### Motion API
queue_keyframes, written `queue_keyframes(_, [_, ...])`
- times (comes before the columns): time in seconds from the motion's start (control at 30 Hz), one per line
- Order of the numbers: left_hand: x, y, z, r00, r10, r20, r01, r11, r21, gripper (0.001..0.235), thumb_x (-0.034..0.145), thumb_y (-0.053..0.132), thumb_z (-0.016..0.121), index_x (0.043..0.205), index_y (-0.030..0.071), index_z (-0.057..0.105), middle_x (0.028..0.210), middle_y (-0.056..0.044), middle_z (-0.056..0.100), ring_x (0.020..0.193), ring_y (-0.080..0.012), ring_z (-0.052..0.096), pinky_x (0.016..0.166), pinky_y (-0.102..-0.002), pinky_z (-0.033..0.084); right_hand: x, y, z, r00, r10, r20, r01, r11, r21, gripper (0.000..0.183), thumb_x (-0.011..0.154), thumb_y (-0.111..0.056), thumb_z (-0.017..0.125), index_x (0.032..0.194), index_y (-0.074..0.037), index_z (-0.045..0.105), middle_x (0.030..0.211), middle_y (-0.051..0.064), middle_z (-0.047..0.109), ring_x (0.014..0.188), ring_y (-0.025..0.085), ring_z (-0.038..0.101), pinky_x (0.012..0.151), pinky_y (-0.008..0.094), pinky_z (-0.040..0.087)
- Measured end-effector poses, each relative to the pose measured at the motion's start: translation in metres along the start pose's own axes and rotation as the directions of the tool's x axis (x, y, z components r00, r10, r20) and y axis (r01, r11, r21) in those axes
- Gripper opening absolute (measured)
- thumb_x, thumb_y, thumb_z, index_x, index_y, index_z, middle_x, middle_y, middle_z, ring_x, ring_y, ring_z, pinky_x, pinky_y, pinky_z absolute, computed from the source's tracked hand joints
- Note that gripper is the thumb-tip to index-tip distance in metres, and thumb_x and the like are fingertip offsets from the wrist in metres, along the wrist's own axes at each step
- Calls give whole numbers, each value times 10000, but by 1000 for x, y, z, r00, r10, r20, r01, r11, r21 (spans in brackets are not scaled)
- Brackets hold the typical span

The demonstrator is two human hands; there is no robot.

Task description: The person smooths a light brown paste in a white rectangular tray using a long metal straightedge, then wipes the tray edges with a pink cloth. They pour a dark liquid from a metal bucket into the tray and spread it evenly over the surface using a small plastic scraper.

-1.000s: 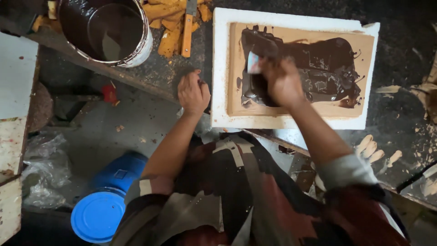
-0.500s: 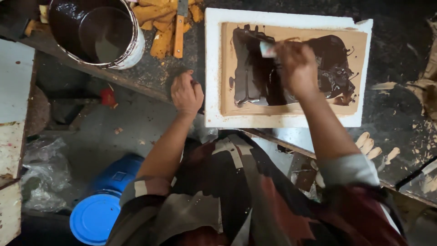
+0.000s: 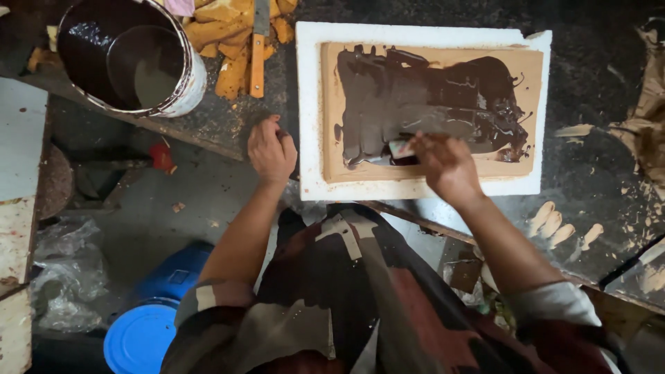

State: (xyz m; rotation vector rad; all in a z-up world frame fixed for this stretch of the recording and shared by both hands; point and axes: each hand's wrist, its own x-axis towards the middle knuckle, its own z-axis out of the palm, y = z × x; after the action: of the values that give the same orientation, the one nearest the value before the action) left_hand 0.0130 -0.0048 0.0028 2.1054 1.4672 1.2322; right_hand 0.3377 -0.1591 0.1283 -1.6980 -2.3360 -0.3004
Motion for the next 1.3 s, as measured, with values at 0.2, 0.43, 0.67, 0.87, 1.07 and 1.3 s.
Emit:
queue_keyframes(0.2, [0,3,2,1000,5,-23,-4,998,60,197,854,52,583,1048,51,611,982,-129,663,894,-377,619,822,-497,491,70,67,31,984,77,-160,-89,993,-71,434,899,89,681,1307,-55,715,1192,78,758,1095,273,659,880,375,593])
queue_keyframes(0.43, [0,2,2,1000,-12,-13,13,1000,29,209,874,50,591,1080,45,622,956,-135,643,903,-372,622,835,-489,498,52,95,76,985,122,121,-99,979,-178,465,925,-85,637,1389,-83,655,1244,73,690,1123,250,640,956,371,505])
queue_keyframes(0.67, [-1,0,2,999,-49,24,47,998,49,201,911,75,610,1108,59,650,952,-129,657,921,-347,632,853,-471,500,-25,1,-8,998,-7,61,9,1000,-29,359,867,3,624,1211,-36,718,1163,105,739,1025,232,657,880,375,526])
queue_keyframes(0.87, [-3,11,19,969,-182,167,196,978,-72,281,919,199,731,1179,99,700,976,-65,723,939,-317,631,884,-450,495,13,52,-8,984,112,-137,-120,991,-52,248,896,58,619,1085,-34,751,1045,111,740,926,254,644,832,396,533])
queue_keyframes(1.07, [10,11,17,937,-198,287,220,975,-45,304,898,220,777,1158,78,711,943,-79,724,905,-307,629,825,-437,502,61,124,37,968,64,-243,-86,993,-80,378,907,32,641,1248,-88,750,1235,96,760,1115,256,681,937,395,520])
queue_keyframes(1.3, [14,-13,25,852,-290,436,410,888,-209,328,889,235,787,1157,63,707,911,-68,746,775,-176,702,734,-321,560,-15,88,26,994,87,67,-78,989,-127,469,777,-30,643,1219,-115,774,1269,68,759,1073,256,684,949,420,505])
